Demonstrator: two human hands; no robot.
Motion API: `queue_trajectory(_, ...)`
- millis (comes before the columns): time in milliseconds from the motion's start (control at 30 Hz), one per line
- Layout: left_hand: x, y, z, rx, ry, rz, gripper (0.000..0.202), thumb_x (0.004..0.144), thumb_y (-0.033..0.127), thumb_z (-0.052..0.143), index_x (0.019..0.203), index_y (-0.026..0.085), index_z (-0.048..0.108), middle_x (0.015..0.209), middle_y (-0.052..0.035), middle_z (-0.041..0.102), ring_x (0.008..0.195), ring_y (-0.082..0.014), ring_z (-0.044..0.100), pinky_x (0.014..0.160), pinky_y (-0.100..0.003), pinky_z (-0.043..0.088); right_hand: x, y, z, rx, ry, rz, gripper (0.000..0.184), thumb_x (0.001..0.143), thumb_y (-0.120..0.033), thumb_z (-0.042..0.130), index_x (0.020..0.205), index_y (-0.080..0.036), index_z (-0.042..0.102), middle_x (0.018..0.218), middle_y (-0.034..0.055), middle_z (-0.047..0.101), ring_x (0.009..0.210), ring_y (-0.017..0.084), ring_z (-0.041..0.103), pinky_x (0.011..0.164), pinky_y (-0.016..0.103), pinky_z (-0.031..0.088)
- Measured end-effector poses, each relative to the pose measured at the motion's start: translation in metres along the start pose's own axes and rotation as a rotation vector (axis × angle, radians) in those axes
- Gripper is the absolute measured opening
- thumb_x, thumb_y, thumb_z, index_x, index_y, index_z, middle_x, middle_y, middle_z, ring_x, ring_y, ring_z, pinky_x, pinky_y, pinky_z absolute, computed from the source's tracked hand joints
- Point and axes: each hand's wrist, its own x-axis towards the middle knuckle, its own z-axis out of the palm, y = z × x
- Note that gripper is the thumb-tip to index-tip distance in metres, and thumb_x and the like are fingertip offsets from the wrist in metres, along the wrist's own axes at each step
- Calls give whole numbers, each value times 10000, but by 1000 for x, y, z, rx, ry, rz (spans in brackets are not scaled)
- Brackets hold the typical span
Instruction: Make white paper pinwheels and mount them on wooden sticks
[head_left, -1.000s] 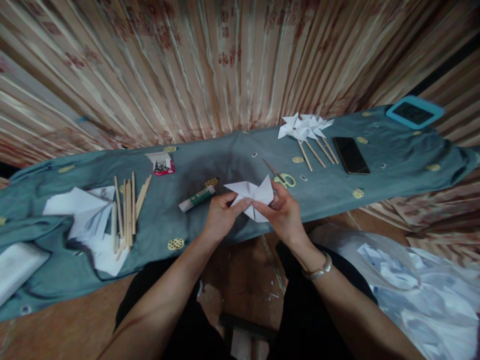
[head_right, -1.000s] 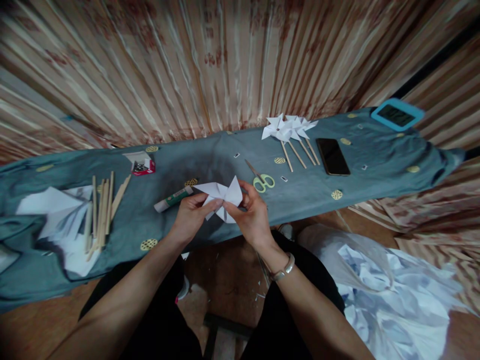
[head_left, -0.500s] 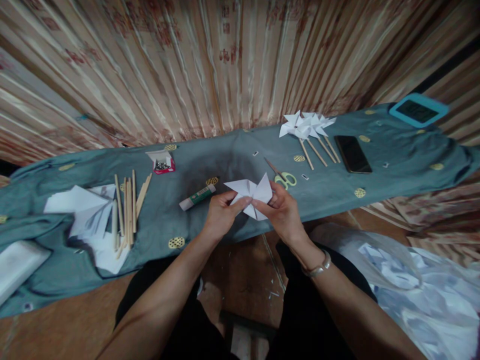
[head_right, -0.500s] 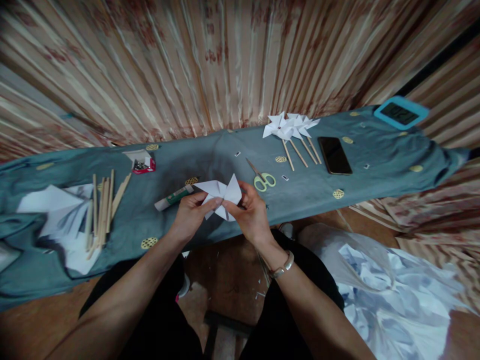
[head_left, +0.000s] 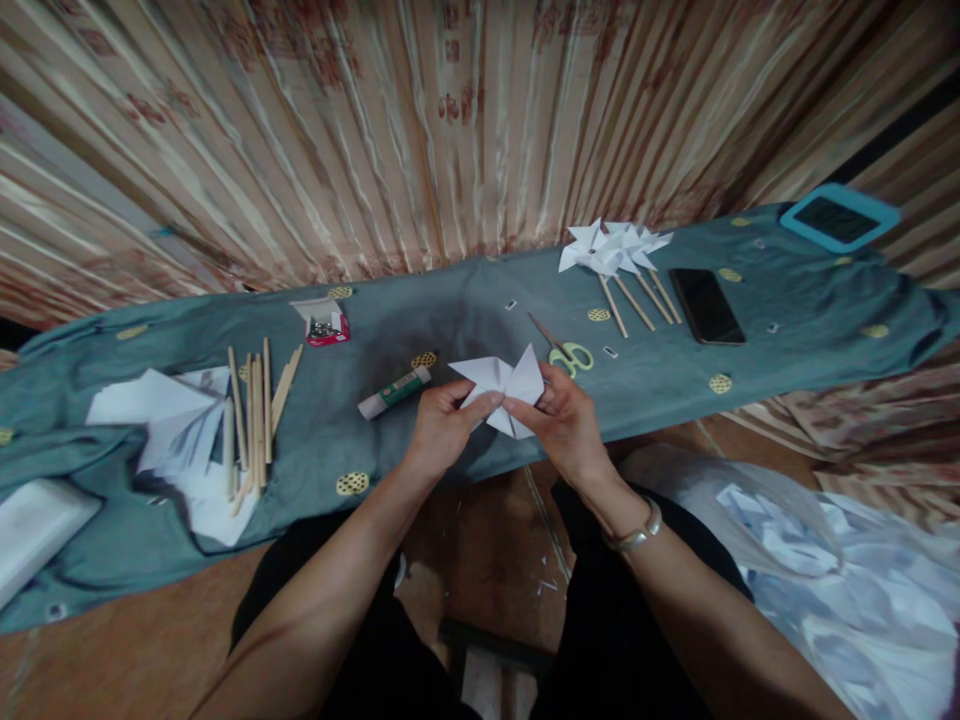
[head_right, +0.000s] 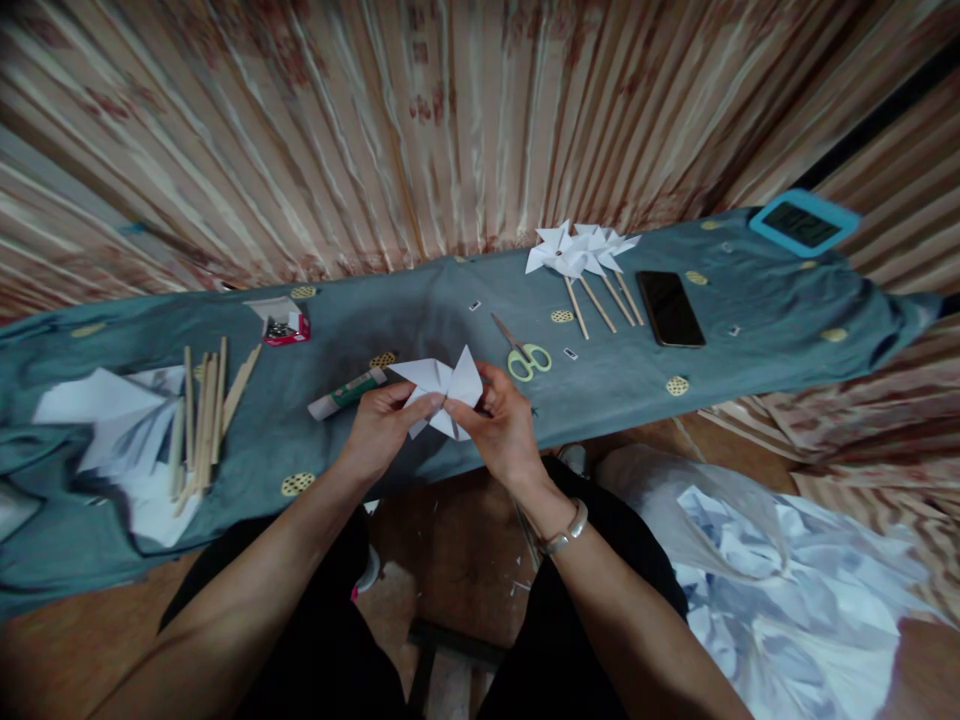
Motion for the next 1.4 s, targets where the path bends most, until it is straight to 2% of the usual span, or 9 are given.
queue_trajectory(367, 1, 0, 0, 44, 12, -6, 338, 623, 431, 755, 527, 146, 601, 516, 45, 504, 525, -85, 390, 516, -216, 309, 1, 5, -2, 26, 2, -14, 527, 586, -381, 873, 1021, -243, 609, 841, -9, 760, 721, 186, 702, 683, 323, 589)
queue_trajectory(967, 0, 0, 1, 34, 23, -6, 271, 628, 387, 752, 562, 143, 657, 542, 33, 568, 541, -95, 443, 549, -224, 348, 1, 5, -2, 28, -6, -14, 509, 580, -374, 878, 999, -240, 622, 816, -7, 754, 692, 180, 689, 650, 318, 580)
queue_trajectory(1400, -1, 2, 1, 22, 23, -24, 272, 629, 394, 757, 575, 142, 670, 538, 30, 572, 529, -97, 441, 528, -222, 342, 1, 2, -1, 10, 7, 4, 513, 569, -357, 874, 998, -245, 616, 843, -2, 757, 723, 197, 702, 703, 354, 593)
